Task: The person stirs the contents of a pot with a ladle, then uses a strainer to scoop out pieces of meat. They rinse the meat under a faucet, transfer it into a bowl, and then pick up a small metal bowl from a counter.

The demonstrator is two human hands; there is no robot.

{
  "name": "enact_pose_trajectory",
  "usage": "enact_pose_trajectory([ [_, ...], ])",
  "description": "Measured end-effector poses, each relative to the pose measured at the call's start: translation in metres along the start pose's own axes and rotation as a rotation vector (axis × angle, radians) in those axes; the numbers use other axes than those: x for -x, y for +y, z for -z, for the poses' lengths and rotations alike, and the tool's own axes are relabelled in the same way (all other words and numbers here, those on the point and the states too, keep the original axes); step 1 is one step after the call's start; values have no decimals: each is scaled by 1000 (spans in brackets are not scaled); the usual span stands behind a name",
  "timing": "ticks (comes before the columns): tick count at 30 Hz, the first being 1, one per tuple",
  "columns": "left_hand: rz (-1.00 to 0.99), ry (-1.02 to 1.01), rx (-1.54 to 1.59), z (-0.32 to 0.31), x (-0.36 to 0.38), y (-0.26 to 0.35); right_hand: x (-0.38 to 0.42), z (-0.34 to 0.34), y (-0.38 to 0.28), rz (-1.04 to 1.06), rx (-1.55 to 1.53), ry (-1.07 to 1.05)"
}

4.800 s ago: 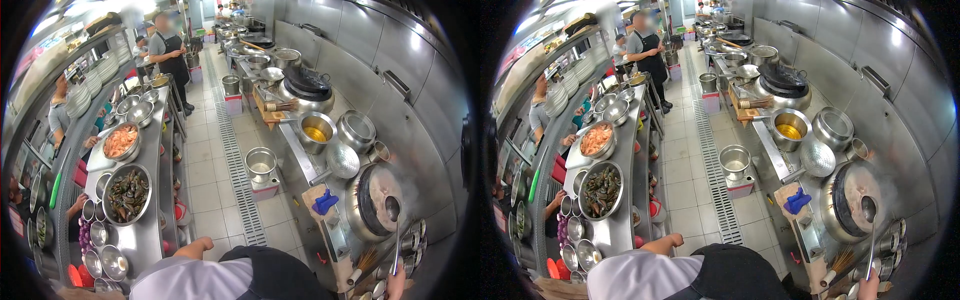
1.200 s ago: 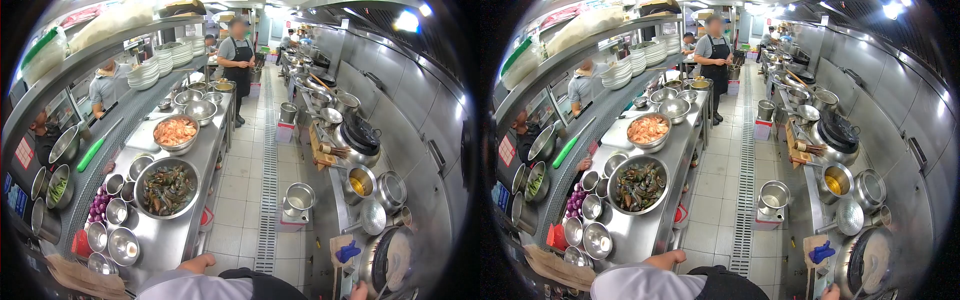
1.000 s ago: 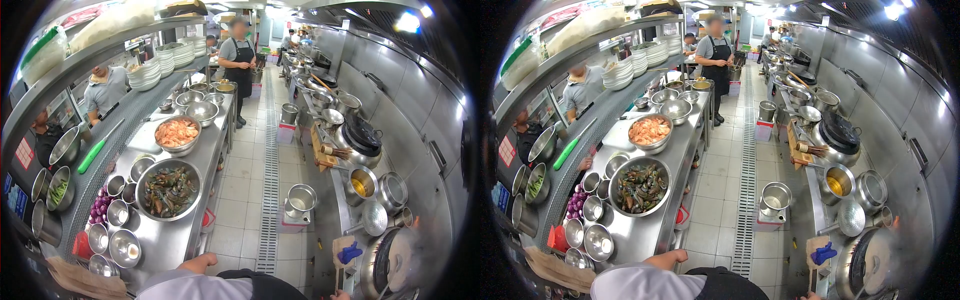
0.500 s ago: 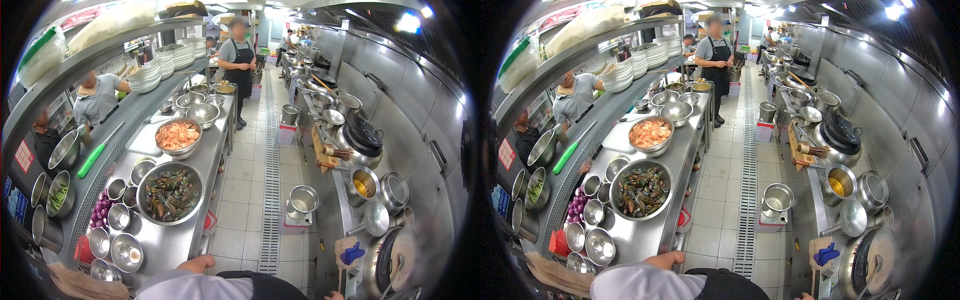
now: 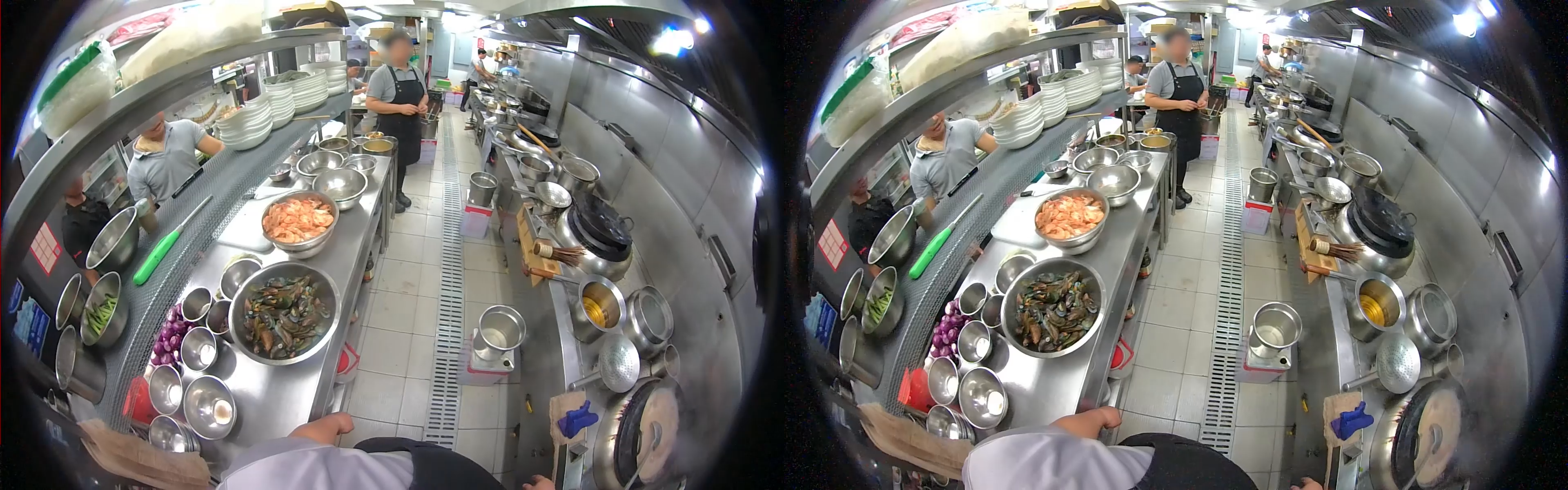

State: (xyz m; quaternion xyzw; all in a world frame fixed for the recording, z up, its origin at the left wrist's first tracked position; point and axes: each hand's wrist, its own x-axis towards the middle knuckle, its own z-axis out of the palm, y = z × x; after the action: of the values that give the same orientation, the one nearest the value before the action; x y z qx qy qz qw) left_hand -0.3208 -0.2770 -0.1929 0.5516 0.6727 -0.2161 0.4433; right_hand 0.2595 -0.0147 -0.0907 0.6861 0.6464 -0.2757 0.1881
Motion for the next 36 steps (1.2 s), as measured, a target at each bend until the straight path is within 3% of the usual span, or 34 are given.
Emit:
enact_pose_trajectory([
  [7,69,35,-16,-9,11,-5,-30,-32,-3,54,35,-56],
  [11,110,87,66,10,61,16,-53,-56,6,91,78,-97],
  [14,77,87,-32,-29,40,-6,-67,-72,19,118,121,-134],
  [16,236,30,202,-25,64,8,-81,-84,37,138,162,-157],
  [19,219,42,176,-11,119,50,-100,-99,71,169,233,-195],
  [21,372,140,296,8,163,88,-116,-110,88,187,278,-223],
  [24,373,197,361,-8,181,101,-136,-132,114,223,354,-270],
  [28,486,109,356,1,209,133,-160,-150,137,281,434,-317],
  [36,385,185,387,-19,198,137,-188,-173,161,484,606,-381],
])
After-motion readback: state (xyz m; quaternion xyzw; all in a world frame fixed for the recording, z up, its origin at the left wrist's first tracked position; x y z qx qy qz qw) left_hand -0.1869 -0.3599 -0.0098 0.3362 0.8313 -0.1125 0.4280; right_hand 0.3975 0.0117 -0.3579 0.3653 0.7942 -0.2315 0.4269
